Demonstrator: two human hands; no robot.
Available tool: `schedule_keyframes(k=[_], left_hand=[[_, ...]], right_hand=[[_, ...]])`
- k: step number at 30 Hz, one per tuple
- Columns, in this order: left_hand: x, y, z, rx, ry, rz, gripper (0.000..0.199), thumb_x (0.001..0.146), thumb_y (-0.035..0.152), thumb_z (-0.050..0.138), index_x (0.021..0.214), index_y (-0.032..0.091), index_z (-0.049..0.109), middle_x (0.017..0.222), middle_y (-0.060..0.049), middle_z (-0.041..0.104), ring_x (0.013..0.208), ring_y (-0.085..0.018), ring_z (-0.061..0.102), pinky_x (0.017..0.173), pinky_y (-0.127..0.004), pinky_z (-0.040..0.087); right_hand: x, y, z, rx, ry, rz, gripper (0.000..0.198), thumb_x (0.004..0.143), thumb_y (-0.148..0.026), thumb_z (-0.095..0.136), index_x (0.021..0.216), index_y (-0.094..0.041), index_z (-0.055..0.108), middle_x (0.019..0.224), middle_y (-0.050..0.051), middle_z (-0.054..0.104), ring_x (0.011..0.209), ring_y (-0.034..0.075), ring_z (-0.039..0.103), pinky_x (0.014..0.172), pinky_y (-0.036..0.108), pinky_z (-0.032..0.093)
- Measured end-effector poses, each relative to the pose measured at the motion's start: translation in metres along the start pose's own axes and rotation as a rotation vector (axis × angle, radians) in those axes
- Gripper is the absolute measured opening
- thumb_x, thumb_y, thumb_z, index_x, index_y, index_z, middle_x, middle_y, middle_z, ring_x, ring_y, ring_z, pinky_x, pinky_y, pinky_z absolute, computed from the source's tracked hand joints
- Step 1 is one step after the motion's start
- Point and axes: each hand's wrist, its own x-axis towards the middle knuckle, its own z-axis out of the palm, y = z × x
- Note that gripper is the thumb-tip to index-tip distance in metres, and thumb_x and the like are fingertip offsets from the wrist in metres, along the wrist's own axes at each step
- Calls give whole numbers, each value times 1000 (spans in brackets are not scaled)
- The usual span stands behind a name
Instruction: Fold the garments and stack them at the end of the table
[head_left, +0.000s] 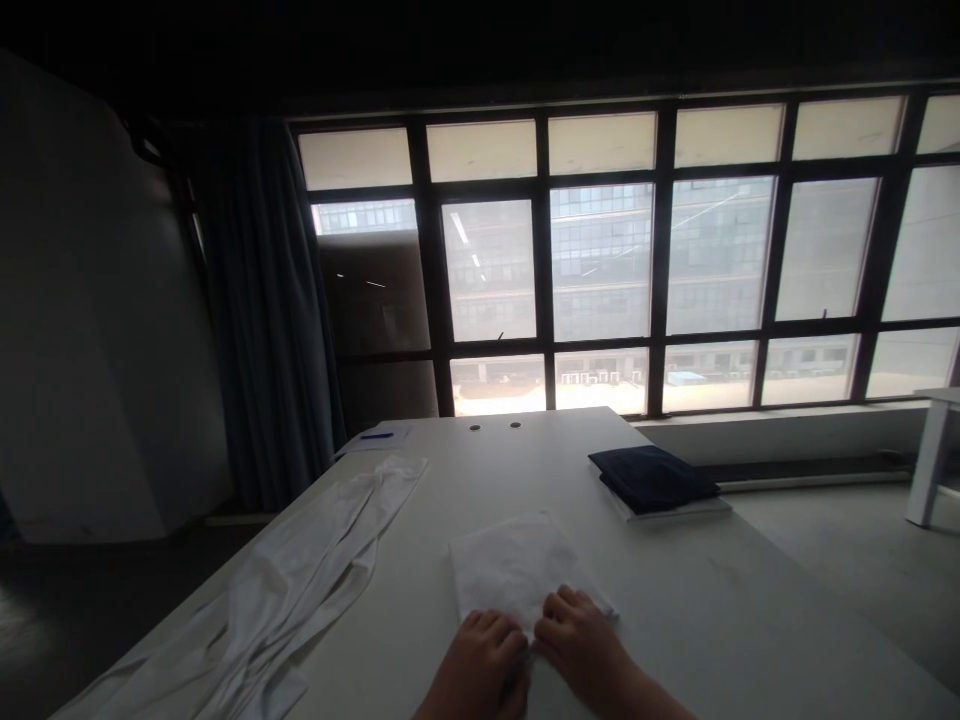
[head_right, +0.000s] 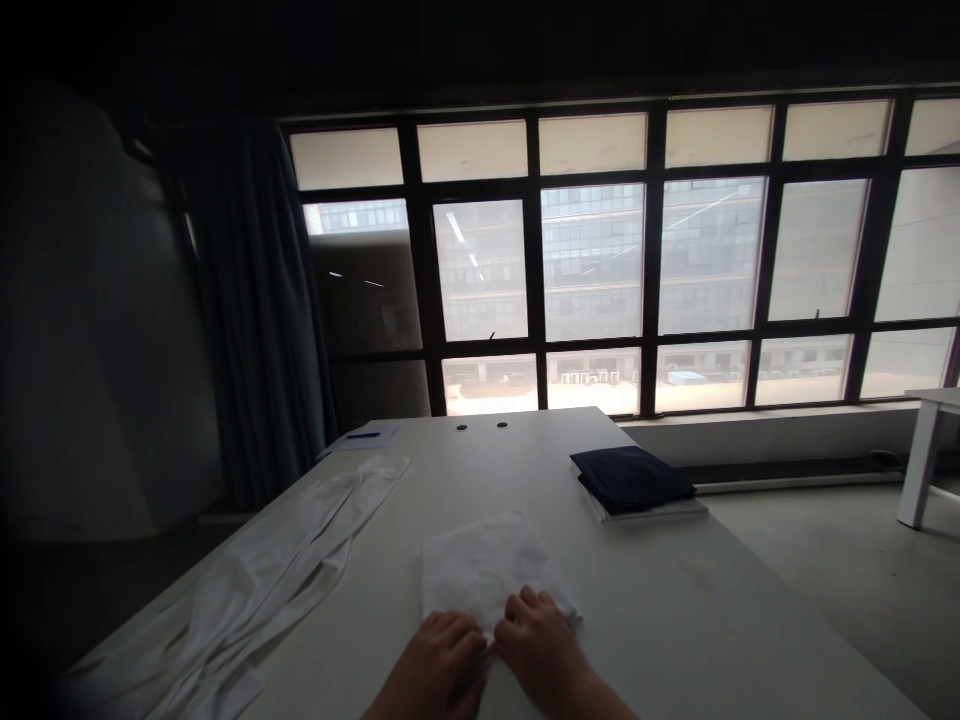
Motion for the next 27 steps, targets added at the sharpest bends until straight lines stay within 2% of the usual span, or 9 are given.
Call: schedule_keyframes(k=[6,10,11,14,15,20,23,25,27], left_hand=[[1,9,-12,25,5,-152,25,69,14,60,91,25,61,98,-4,65,91,-24,59,80,-35,47],[3,10,-15,42,57,-143,20,80,12,55,92,26,63,89,-3,68,84,-21,63,76,-32,49],[3,10,-16,52,80,-132,21,83,13,53,96,26,64,88,-3,69,82,-21,64,75,-32,49],[4,6,-19,65,149,-91,20,92,17,50,104,26,64,87,-3,72,78,-21,67,73,-32,51],[4,4,-21,60,170,-74,19,94,18,51,106,26,63,88,-3,73,78,-21,68,74,-33,52],[0,-3,-32,16,287,-10,25,94,17,49,112,25,62,95,-5,75,84,-21,70,76,-33,55],[-3,-8,-32,-29,341,-5,26,96,19,46,115,24,63,95,-6,75,83,-20,71,74,-31,56],[-5,-9,-30,-54,375,-6,26,98,26,47,118,24,63,95,-7,75,84,-20,72,76,-30,56],[-7,-10,-27,-74,407,5,26,100,29,47,119,24,63,95,-7,75,84,-20,72,76,-30,57]], right_hand=[[-4,-1,-12,44,34,11,12,93,-36,63,86,-27,67,97,-1,66,100,20,56,89,33,41],[-6,-3,-10,92,16,14,38,73,-54,79,98,-28,66,107,1,64,104,25,54,93,39,40],[-6,-3,-9,81,22,14,37,74,-51,79,100,-28,66,108,2,64,104,25,54,94,40,40],[-3,-1,-8,10,73,8,7,89,-26,66,96,-27,65,102,1,66,100,22,54,91,35,40],[-3,0,-9,-13,97,7,7,91,-21,62,94,-27,65,98,1,66,98,21,55,89,35,40],[-4,12,-20,-96,232,107,22,93,-14,54,104,-28,66,99,4,68,96,23,60,87,37,45],[-7,10,-16,-119,261,215,39,91,-8,45,121,-27,63,120,10,67,87,21,68,70,31,51],[-10,4,-8,-105,276,239,52,89,-5,39,132,-27,57,140,15,57,75,17,71,59,27,51],[-11,-5,-2,-69,273,222,56,87,-6,39,136,-27,53,148,16,50,72,16,72,59,26,53]])
